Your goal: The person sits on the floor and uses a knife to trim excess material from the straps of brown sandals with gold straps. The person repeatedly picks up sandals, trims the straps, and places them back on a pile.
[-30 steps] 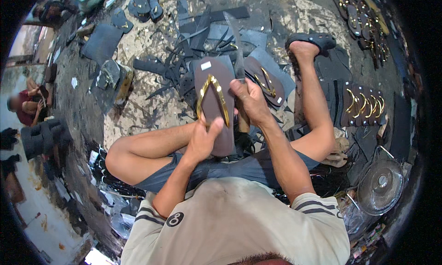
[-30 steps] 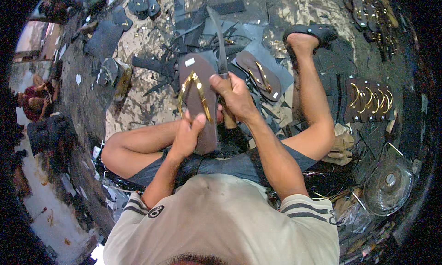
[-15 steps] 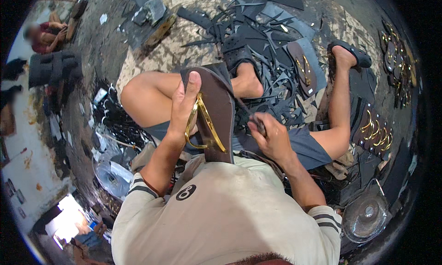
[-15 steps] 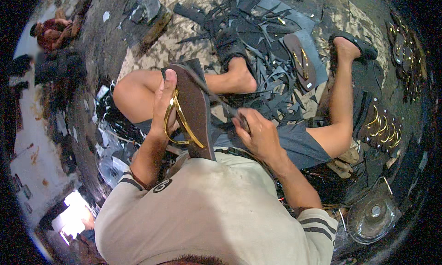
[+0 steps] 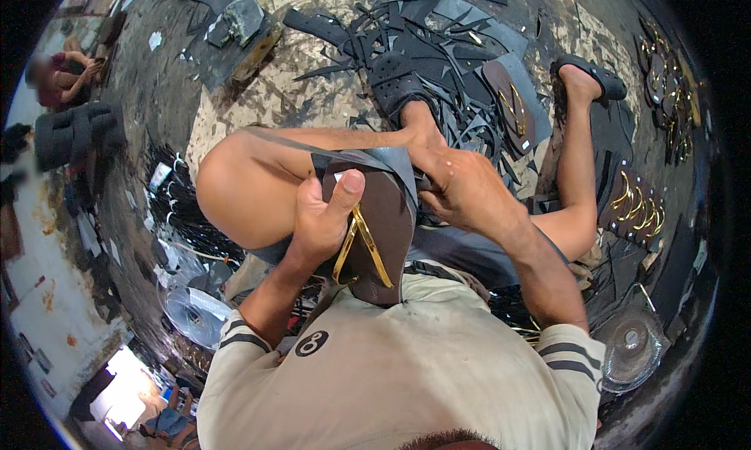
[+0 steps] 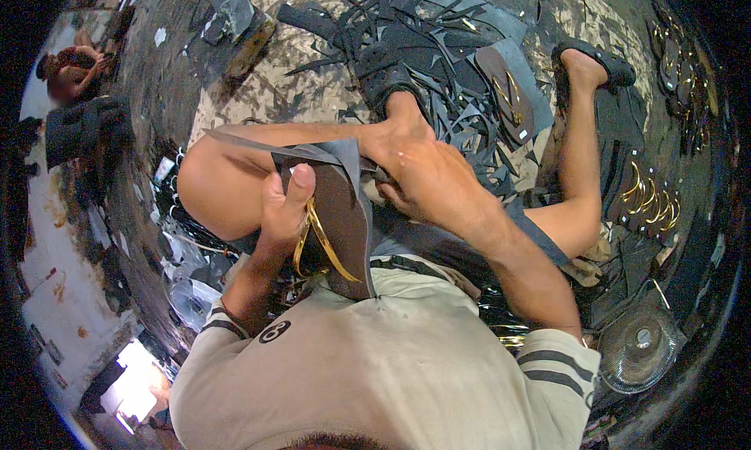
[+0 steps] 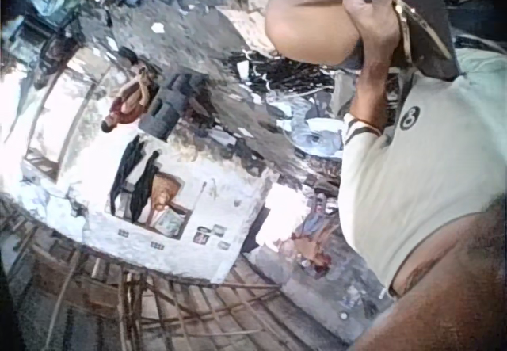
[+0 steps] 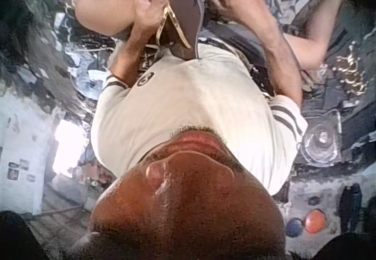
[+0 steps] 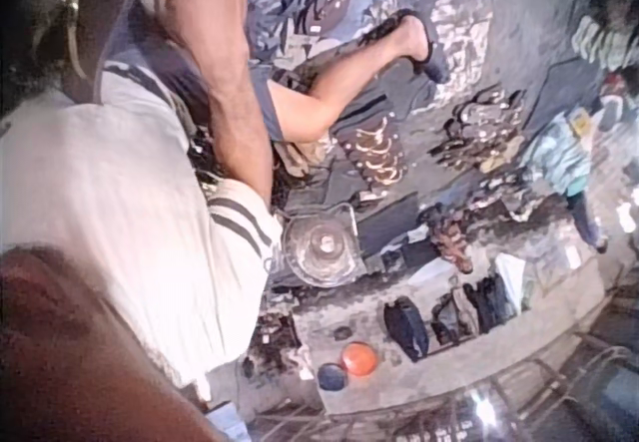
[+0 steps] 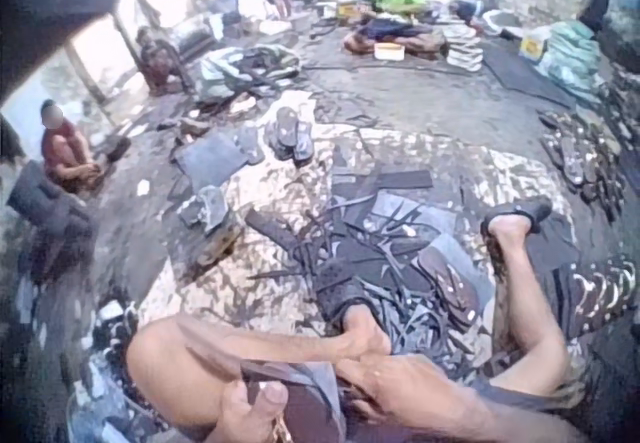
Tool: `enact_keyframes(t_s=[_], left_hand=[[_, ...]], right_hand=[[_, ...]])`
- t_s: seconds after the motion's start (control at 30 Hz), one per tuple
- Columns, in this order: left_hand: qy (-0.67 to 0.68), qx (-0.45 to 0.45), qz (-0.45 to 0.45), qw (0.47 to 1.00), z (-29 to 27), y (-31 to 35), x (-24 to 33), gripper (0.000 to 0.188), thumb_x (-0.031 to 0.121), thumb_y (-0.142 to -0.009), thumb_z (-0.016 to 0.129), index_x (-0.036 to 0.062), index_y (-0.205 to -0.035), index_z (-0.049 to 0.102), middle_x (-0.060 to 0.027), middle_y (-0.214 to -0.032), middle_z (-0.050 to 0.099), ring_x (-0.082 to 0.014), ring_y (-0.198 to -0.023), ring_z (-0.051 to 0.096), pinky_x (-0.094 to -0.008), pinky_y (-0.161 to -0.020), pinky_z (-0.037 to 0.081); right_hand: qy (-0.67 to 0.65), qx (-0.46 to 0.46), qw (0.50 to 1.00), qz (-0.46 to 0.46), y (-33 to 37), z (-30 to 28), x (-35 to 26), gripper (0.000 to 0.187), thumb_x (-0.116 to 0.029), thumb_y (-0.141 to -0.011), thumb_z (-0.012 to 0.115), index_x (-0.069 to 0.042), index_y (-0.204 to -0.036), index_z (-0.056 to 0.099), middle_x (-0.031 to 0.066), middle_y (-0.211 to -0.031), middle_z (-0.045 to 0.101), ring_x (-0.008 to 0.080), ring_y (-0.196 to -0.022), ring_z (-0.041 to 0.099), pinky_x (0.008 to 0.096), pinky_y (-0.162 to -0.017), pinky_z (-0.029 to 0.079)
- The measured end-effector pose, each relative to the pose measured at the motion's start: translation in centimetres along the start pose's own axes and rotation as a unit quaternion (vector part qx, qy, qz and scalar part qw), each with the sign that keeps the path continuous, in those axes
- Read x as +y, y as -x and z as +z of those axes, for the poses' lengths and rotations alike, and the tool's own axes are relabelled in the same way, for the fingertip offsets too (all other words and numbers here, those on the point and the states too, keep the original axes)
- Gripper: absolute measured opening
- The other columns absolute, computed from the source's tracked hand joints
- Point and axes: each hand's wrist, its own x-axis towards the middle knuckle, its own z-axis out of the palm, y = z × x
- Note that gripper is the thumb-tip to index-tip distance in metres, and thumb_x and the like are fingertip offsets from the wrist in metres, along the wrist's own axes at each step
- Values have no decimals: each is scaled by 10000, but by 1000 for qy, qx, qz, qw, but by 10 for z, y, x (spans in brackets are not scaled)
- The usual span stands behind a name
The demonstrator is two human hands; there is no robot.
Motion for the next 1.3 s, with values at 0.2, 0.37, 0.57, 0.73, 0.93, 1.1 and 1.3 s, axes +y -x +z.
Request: enact_keyframes(t_s=[0.2, 0.37, 0.57, 0.73, 0.93, 1.1, 1.3], left_hand=[[-6, -18, -4, 1000, 4, 5, 7, 333, 274, -975, 618, -16, -1134, 576, -31, -971, 652, -98, -878, 614, -256, -755, 518], [-77, -20, 16, 997, 3, -10, 10, 428, 358, -998, 558, 7, -1240, 515, -51, -1121, 597, -110, -1009, 562, -282, -887, 473], [348, -61, -31, 935, 48, -20, 32, 503, 337, -1025, 462, 19, -1407, 385, -156, -1359, 512, -277, -1217, 532, -394, -1083, 401], [137, -143, 159, 967, 69, -48, -26, 533, 385, -972, 523, 61, -1389, 452, -111, -1349, 546, -307, -1227, 532, -442, -1028, 447], [352, 96, 75, 928, 68, -51, -17, 340, 392, -970, 589, 116, -1169, 599, -48, -1041, 671, -184, -918, 675, -323, -733, 588], [294, 136, 25, 946, 44, -32, -20, 351, 422, -952, 602, 159, -1184, 616, 3, -1079, 671, -156, -963, 645, -334, -803, 542], [272, 103, 46, 956, 22, -22, -44, 324, 408, -941, 626, 166, -1157, 622, 17, -1051, 672, -146, -937, 652, -312, -794, 541]], right_hand=[[-26, 2, 995, -98, -40, -7, -7, 353, -110, -793, 669, -53, -1131, 583, 177, -866, 667, 384, -766, 634, 463, -694, 514], [-327, -16, 941, 84, -49, -38, -13, 335, -343, -919, 669, -38, -1058, 657, 103, -837, 690, 155, -784, 637, 333, -724, 501], [-467, 221, 846, 134, -20, -54, 9, 327, -289, -925, 677, -22, -1087, 581, 57, -869, 660, 100, -796, 615, 274, -723, 518], [-492, 346, 793, 95, -7, -14, 3, 354, -284, -961, 633, -30, -1153, 480, 53, -920, 636, 108, -760, 626, 266, -662, 530], [-155, 245, 949, 123, 33, 14, 7, 300, -191, -911, 680, -39, -1106, 510, 147, -900, 654, 317, -741, 673, 382, -650, 540], [-12, 241, 963, 122, 74, 61, 36, 241, -71, -844, 682, -40, -1058, 578, 154, -879, 626, 339, -745, 655, 395, -655, 513], [16, 147, 983, 112, 43, 39, 25, 342, -80, -792, 693, -60, -1107, 562, 173, -916, 622, 392, -845, 629, 454, -705, 507]])
